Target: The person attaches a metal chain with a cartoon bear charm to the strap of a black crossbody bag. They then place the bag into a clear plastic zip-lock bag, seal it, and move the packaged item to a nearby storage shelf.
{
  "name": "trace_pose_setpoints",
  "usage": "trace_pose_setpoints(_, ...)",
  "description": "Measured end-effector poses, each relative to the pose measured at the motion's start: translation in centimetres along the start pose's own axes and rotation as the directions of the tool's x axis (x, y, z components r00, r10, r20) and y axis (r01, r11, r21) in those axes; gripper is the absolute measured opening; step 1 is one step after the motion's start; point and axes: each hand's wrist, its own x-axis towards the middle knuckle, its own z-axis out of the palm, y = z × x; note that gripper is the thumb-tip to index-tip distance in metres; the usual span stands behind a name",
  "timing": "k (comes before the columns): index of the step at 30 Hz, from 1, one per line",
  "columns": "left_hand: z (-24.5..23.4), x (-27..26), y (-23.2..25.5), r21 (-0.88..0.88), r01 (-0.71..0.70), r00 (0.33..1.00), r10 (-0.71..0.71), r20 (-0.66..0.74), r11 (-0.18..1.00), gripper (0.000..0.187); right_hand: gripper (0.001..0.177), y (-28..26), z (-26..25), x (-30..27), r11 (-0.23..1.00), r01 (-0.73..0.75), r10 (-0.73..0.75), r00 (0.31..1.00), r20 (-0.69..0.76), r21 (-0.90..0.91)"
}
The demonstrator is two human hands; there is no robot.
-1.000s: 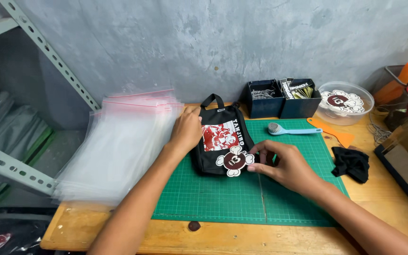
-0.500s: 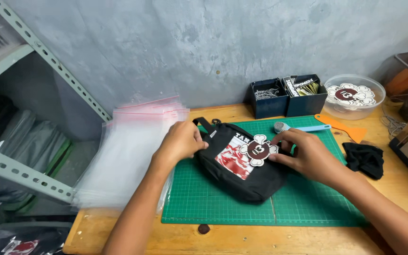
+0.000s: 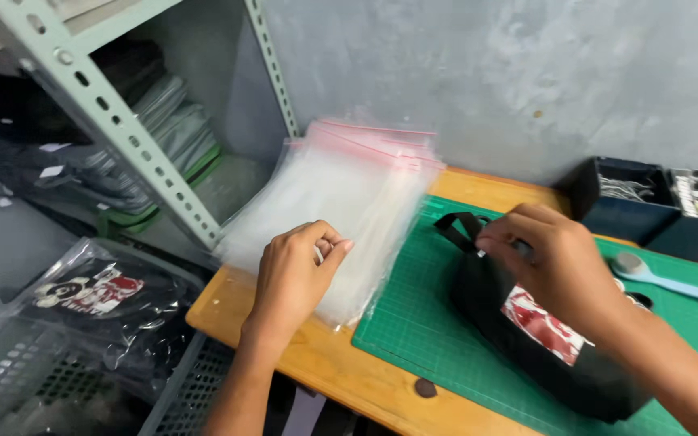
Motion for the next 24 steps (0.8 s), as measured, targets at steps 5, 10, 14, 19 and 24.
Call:
trace_pose_setpoints(5,0.3,-0.7,-4.1,0.083,0.020,1.000,-0.020,0.005,0.996,0.006,0.011,-2.2,9.8,7.0,0.983,0.183,-0.181,0.978,0.099,-0.011)
trace_pose_setpoints(10,2.7,-1.1,-6.2,0.237,0.126,0.992,-0.129,0.000,0.963,0.020,0.013,-4.7,17.4,11.0,0.966,0.255,-0.244,0.950,0.194,-0.036)
trace_pose_setpoints(14,4.1,-1.5,-7.7,0.175,0.055,0.995,-0.040,-0.086,0.983,0.007,0.017,-6.3,20.6,11.4,0.952,0.280,-0.226,0.917,0.328,-0.127)
trace_pose_setpoints(19,2.5,-1.6,-7.1,0.154,0.011,0.982,0.018,-0.186,0.988,0.015,0.006,-7.2,20.5,11.3,0.937,0.335,-0.297,0.915,0.271,-0.102)
trace_pose_setpoints(24,-0.1,-1.6,-5.3,-0.023,-0.034,0.957,0.025,-0.289,0.999,0.006,0.012,-7.4,17.6,11.7,0.905,0.426,-0.424,0.899,0.109,0.013)
